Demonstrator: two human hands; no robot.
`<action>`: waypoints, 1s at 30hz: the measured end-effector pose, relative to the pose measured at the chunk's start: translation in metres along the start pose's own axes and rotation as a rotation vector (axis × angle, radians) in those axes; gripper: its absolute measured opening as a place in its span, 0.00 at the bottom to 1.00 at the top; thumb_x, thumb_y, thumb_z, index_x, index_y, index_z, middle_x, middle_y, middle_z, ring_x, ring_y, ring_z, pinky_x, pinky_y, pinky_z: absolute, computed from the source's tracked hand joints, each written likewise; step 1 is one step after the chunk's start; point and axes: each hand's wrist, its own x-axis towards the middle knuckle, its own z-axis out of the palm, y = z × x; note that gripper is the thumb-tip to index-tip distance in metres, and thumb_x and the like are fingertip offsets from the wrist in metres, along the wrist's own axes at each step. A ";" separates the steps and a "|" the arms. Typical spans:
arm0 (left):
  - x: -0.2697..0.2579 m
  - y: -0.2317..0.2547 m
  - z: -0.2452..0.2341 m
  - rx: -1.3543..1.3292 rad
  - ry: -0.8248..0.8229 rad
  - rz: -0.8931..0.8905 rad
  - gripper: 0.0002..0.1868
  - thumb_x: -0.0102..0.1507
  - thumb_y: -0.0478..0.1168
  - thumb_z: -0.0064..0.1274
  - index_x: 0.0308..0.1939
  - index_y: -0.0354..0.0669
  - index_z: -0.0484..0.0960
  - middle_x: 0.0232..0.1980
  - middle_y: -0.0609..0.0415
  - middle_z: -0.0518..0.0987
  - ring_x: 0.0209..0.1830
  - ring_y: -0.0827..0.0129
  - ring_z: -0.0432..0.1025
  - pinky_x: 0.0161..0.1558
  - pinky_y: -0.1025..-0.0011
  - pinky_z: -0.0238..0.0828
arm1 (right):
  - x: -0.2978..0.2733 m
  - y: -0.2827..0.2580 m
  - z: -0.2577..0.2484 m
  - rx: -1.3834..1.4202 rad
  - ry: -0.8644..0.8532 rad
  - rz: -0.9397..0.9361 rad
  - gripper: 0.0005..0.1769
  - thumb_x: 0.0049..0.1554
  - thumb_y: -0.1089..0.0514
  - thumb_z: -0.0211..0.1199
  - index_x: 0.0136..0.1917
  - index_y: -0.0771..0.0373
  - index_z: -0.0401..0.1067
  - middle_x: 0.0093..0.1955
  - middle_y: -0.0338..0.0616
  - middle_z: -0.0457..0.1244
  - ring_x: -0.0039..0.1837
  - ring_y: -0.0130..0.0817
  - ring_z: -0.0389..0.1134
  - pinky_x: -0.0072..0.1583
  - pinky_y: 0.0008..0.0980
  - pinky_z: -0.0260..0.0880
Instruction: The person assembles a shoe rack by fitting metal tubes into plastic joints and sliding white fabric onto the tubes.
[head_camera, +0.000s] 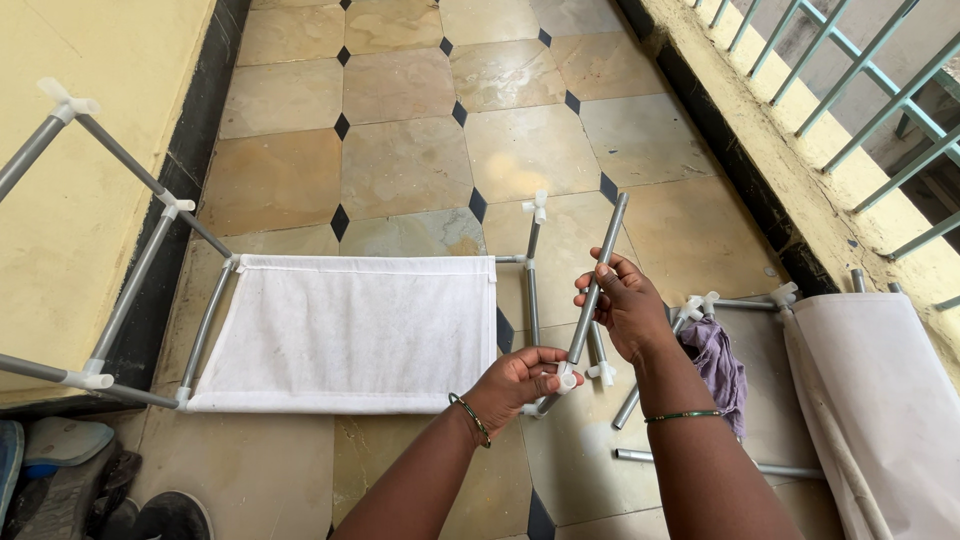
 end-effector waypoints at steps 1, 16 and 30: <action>0.000 -0.003 0.003 0.035 0.052 0.000 0.29 0.63 0.38 0.61 0.68 0.41 0.73 0.54 0.54 0.84 0.55 0.79 0.75 0.61 0.77 0.68 | 0.000 0.000 0.001 0.006 0.015 0.003 0.22 0.66 0.50 0.54 0.70 0.57 0.64 0.43 0.39 0.68 0.42 0.28 0.71 0.44 0.28 0.67; 0.003 -0.033 0.016 0.251 0.212 0.212 0.31 0.60 0.31 0.63 0.67 0.38 0.71 0.53 0.48 0.83 0.53 0.71 0.75 0.57 0.71 0.73 | -0.001 0.002 0.010 -0.062 -0.031 -0.005 0.30 0.61 0.55 0.60 0.75 0.58 0.60 0.45 0.39 0.69 0.45 0.29 0.72 0.44 0.27 0.66; -0.001 -0.029 0.010 -0.005 0.036 0.181 0.31 0.69 0.46 0.52 0.73 0.37 0.66 0.59 0.49 0.82 0.64 0.73 0.72 0.69 0.71 0.64 | 0.003 0.008 0.014 -0.136 -0.077 0.008 0.30 0.62 0.55 0.61 0.75 0.58 0.61 0.45 0.39 0.69 0.45 0.30 0.72 0.45 0.27 0.67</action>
